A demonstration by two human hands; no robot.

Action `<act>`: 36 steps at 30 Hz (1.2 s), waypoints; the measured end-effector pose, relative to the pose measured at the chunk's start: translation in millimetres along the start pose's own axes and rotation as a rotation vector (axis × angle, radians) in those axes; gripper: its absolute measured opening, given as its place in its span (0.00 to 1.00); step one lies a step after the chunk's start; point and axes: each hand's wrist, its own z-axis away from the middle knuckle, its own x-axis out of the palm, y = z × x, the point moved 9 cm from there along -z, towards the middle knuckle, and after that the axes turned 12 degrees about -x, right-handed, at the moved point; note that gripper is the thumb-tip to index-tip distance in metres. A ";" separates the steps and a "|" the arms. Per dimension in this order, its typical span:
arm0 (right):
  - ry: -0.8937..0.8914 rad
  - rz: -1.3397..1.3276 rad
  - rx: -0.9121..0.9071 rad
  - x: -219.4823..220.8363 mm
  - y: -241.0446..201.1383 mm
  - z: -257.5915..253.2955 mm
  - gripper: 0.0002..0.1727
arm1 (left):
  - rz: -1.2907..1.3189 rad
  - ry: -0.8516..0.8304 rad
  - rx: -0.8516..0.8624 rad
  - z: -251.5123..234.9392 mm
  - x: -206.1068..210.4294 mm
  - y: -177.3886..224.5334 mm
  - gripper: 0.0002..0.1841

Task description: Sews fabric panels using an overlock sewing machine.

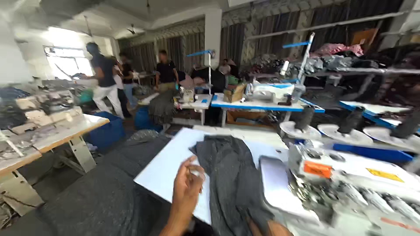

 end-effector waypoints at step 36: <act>0.127 -0.007 -0.147 0.7 -8.7 10.2 0.19 | 0.834 0.027 -0.519 27.0 -135.2 -141.1 0.36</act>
